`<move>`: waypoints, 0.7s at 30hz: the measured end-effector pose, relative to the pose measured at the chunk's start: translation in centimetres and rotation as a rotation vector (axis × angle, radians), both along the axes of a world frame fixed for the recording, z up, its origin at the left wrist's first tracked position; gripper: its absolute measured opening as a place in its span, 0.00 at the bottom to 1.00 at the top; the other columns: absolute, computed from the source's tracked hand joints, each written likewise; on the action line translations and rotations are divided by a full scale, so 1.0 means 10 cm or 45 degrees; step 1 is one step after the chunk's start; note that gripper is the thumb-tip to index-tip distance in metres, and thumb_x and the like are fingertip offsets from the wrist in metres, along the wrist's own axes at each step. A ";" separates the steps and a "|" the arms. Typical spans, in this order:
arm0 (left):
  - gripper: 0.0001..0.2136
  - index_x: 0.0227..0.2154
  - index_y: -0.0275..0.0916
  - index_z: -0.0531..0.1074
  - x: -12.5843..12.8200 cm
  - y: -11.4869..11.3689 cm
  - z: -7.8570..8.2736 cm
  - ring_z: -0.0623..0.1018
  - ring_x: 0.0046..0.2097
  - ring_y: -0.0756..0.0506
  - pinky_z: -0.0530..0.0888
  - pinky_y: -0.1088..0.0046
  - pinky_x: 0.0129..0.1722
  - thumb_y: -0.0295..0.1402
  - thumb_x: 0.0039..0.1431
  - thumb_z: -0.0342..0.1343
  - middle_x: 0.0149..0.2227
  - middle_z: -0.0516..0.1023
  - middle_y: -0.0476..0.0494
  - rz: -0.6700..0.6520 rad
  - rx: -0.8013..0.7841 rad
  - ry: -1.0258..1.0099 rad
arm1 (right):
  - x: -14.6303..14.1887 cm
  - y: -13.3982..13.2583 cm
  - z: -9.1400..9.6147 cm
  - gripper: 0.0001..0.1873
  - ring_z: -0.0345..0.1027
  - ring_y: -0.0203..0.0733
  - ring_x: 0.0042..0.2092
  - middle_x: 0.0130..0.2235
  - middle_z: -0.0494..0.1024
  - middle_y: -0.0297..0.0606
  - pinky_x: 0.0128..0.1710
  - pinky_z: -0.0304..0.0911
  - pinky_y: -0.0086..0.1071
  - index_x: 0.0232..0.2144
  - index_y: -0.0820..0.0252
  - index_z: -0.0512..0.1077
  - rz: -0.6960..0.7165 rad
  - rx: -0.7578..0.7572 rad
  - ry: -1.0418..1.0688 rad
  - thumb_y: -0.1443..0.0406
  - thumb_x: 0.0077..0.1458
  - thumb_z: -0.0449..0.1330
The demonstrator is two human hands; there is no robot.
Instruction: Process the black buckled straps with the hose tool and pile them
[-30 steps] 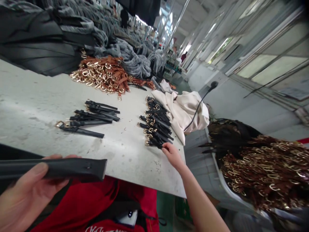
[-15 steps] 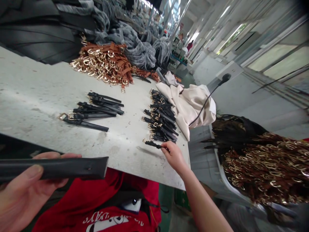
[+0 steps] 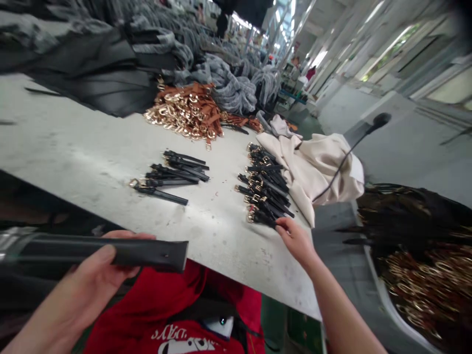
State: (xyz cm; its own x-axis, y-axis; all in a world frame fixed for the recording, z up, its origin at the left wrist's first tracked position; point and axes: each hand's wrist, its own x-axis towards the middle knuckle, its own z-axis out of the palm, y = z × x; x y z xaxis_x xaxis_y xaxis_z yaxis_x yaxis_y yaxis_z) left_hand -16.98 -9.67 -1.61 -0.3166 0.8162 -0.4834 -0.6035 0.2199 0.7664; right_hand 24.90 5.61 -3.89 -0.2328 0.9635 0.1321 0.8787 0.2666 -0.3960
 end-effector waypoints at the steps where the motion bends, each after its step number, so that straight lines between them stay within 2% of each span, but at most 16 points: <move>1: 0.15 0.34 0.40 0.76 0.02 -0.01 0.04 0.81 0.40 0.40 0.78 0.73 0.33 0.40 0.44 0.70 0.38 0.85 0.40 0.025 0.044 -0.002 | 0.07 0.09 -0.02 0.14 0.73 0.46 0.37 0.37 0.79 0.41 0.38 0.66 0.39 0.41 0.57 0.71 -0.001 0.013 -0.045 0.59 0.59 0.50; 2: 0.15 0.34 0.40 0.77 0.04 -0.01 0.06 0.81 0.40 0.41 0.78 0.73 0.33 0.41 0.45 0.69 0.39 0.85 0.40 0.050 0.072 0.002 | 0.11 0.19 -0.03 0.15 0.73 0.47 0.37 0.36 0.80 0.42 0.38 0.66 0.40 0.42 0.58 0.71 0.017 0.050 -0.126 0.59 0.59 0.50; 5: 0.16 0.34 0.40 0.77 0.00 -0.06 0.08 0.81 0.40 0.40 0.78 0.73 0.32 0.42 0.43 0.70 0.42 0.84 0.38 0.121 0.101 -0.019 | 0.00 0.41 -0.05 0.17 0.72 0.53 0.39 0.39 0.79 0.50 0.41 0.65 0.46 0.42 0.62 0.73 -0.028 0.431 -0.352 0.57 0.60 0.50; 6: 0.17 0.34 0.40 0.77 -0.02 -0.07 0.08 0.81 0.41 0.40 0.77 0.73 0.31 0.42 0.43 0.70 0.43 0.83 0.37 0.147 0.106 -0.025 | -0.15 0.43 -0.06 0.18 0.72 0.54 0.40 0.40 0.79 0.51 0.42 0.65 0.47 0.43 0.63 0.72 0.001 0.528 -0.355 0.57 0.61 0.50; 8: 0.17 0.34 0.39 0.77 -0.08 -0.11 0.07 0.81 0.41 0.40 0.76 0.73 0.30 0.41 0.42 0.71 0.45 0.83 0.36 0.189 0.115 -0.021 | -0.58 0.41 -0.06 0.18 0.72 0.53 0.42 0.42 0.79 0.51 0.44 0.65 0.46 0.44 0.63 0.72 0.163 0.599 -0.292 0.57 0.63 0.50; 10: 0.17 0.34 0.40 0.77 -0.13 -0.14 0.08 0.81 0.39 0.40 0.76 0.72 0.30 0.41 0.41 0.71 0.43 0.83 0.37 0.210 0.107 -0.015 | -1.15 0.34 -0.07 0.17 0.72 0.51 0.45 0.44 0.79 0.52 0.47 0.65 0.44 0.47 0.64 0.71 0.361 0.562 -0.216 0.60 0.64 0.50; 12: 0.19 0.34 0.40 0.77 -0.17 -0.17 0.11 0.81 0.39 0.39 0.76 0.71 0.30 0.42 0.40 0.72 0.41 0.84 0.38 0.222 0.087 -0.012 | -1.76 0.27 -0.10 0.19 0.72 0.51 0.48 0.49 0.78 0.53 0.49 0.66 0.43 0.52 0.66 0.69 0.532 0.433 -0.221 0.63 0.62 0.53; 15: 0.19 0.34 0.42 0.77 -0.21 -0.23 0.15 0.81 0.41 0.39 0.76 0.73 0.31 0.45 0.40 0.71 0.40 0.84 0.39 0.280 0.043 -0.016 | -2.52 0.25 -0.12 0.31 0.69 0.54 0.53 0.59 0.70 0.57 0.52 0.64 0.44 0.60 0.68 0.63 0.587 0.275 -0.266 0.59 0.58 0.61; 18: 0.20 0.34 0.43 0.76 -0.27 -0.32 0.14 0.81 0.40 0.39 0.76 0.73 0.29 0.47 0.39 0.71 0.39 0.85 0.41 0.337 0.004 -0.044 | -3.02 0.31 -0.14 0.43 0.64 0.58 0.57 0.64 0.62 0.61 0.55 0.60 0.47 0.62 0.72 0.60 0.615 0.245 -0.285 0.51 0.53 0.64; 21: 0.20 0.35 0.44 0.76 -0.37 -0.39 0.04 0.81 0.39 0.36 0.78 0.68 0.30 0.46 0.38 0.71 0.38 0.85 0.41 0.364 -0.008 -0.088 | -3.27 0.44 -0.21 0.40 0.64 0.57 0.56 0.63 0.64 0.58 0.55 0.60 0.47 0.61 0.70 0.61 0.636 0.255 -0.286 0.49 0.55 0.61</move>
